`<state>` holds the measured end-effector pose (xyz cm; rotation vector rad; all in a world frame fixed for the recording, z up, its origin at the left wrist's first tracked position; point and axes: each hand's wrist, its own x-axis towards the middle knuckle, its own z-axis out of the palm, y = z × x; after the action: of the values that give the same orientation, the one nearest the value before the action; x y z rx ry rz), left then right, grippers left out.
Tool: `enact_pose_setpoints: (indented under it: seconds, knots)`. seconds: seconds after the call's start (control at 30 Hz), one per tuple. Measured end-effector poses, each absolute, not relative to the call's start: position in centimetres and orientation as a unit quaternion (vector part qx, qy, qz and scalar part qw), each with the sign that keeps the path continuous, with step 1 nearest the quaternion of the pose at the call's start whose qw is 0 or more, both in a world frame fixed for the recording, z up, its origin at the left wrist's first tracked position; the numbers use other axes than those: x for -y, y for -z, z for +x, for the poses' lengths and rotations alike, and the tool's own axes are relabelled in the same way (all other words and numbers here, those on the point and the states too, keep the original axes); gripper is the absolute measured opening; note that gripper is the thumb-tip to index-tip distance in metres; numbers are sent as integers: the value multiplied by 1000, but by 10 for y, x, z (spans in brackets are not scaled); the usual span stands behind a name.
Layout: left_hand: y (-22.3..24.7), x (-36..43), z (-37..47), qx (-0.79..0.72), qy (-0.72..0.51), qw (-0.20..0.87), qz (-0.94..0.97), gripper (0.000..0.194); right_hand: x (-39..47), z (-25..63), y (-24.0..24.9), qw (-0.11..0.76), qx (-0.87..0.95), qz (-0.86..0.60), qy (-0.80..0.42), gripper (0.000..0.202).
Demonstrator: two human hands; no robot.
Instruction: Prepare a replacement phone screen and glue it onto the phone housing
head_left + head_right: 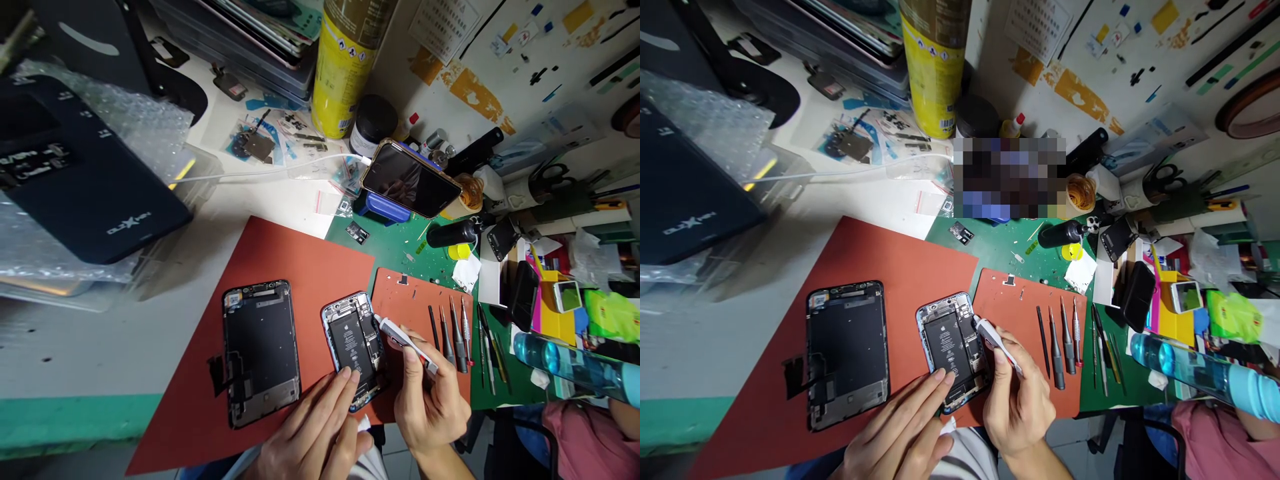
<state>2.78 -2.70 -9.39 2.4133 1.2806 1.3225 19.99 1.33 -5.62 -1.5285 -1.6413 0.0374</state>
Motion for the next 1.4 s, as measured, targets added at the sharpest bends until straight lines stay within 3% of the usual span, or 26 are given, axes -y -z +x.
enact_pose_setpoints:
  seconds: [0.63,1.4]
  knots:
    - [91,23,27,-420,-431,42,797,31,-4,203,58,386,700,-599,43,28]
    - [92,25,28,-424,-439,43,791,31,4,199,60,414,680,-605,24,34]
